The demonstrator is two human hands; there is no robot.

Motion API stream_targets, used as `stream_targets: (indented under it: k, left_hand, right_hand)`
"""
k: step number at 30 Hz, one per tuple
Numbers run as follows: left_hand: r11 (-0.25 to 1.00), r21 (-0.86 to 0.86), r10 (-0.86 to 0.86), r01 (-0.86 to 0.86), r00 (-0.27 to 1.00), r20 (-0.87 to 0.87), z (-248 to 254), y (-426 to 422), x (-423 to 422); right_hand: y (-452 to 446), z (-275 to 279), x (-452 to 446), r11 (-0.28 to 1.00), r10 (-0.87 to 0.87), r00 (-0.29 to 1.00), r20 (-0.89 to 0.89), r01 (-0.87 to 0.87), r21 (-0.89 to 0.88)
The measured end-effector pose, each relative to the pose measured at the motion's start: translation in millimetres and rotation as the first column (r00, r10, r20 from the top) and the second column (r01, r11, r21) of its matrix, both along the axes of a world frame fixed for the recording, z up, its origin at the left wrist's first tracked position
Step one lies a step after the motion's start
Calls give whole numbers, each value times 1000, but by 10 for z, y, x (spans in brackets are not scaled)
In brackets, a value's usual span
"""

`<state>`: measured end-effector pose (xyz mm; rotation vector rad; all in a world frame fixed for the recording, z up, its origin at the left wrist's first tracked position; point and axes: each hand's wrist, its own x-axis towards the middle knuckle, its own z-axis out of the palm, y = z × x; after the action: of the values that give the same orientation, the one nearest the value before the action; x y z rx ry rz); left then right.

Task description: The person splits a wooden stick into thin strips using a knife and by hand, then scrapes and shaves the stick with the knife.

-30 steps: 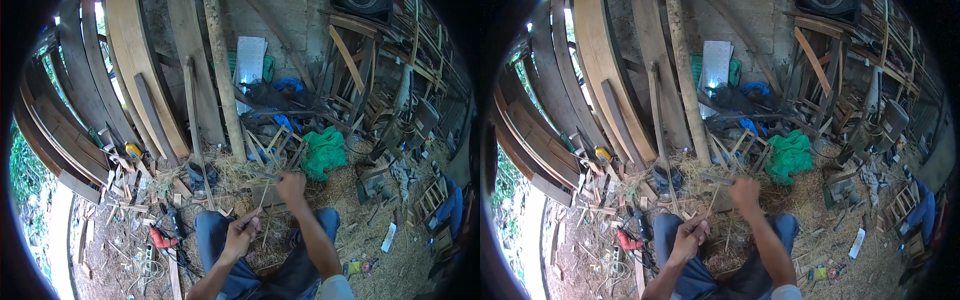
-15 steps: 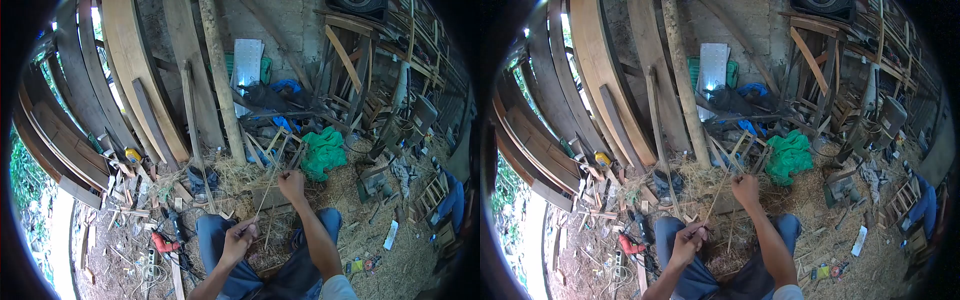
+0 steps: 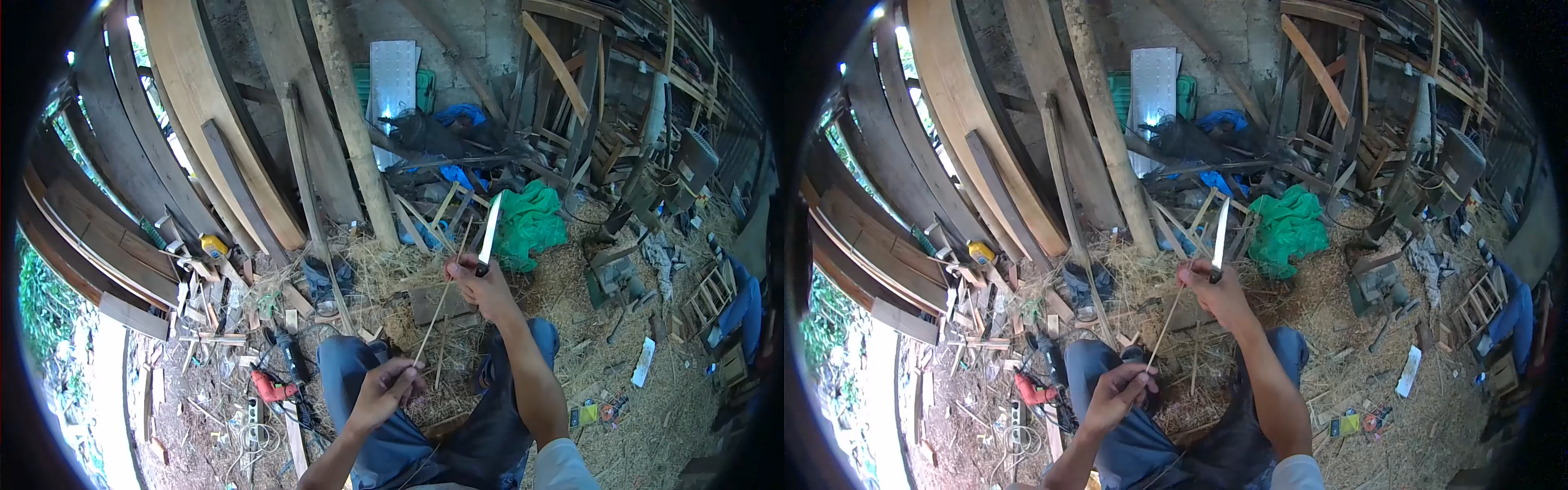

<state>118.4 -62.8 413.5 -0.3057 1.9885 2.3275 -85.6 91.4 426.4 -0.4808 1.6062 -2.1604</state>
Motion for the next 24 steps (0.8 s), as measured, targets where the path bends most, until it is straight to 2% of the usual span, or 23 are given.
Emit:
stream_targets:
  k: [4, 6, 9, 13, 19, 21, 22, 24]
  left_hand:
    - [995, -95, -11, 5, 998, -66, 113, 5, -231]
    - [997, -73, 1, -6, 998, -64, 161, 19, -339]
    - [997, -44, 64, -68, 995, -74, 222, 48, -432]
    - [997, -8, 70, -71, 996, -59, 257, 72, -478]
    - [989, 138, 56, -53, 998, -14, 202, 87, -433]
    - [953, 301, 10, -13, 1000, 14, 246, 85, -383]
    - [953, 301, 11, -15, 1000, 15, 242, 74, -372]
    - [951, 309, -25, 30, 1000, -20, 234, 57, -357]
  right_hand:
    - [-80, 52, 161, 999, 16, 999, 34, -18, 46]
    - [-90, 69, 205, 993, 43, 999, -15, -41, 111]
    - [-160, 89, 310, 1000, 20, 1000, -18, -20, 11]
    - [-153, 7, 290, 999, 35, 995, -92, -32, 34]
    - [-109, 19, 267, 999, 36, 998, -46, -35, 19]
    - [-96, 6, 249, 1000, 14, 999, -48, -13, 29]
    - [-94, 15, 247, 1000, 15, 999, -47, -14, 28]
    - [-89, 53, 245, 986, 11, 999, -38, -5, 168]
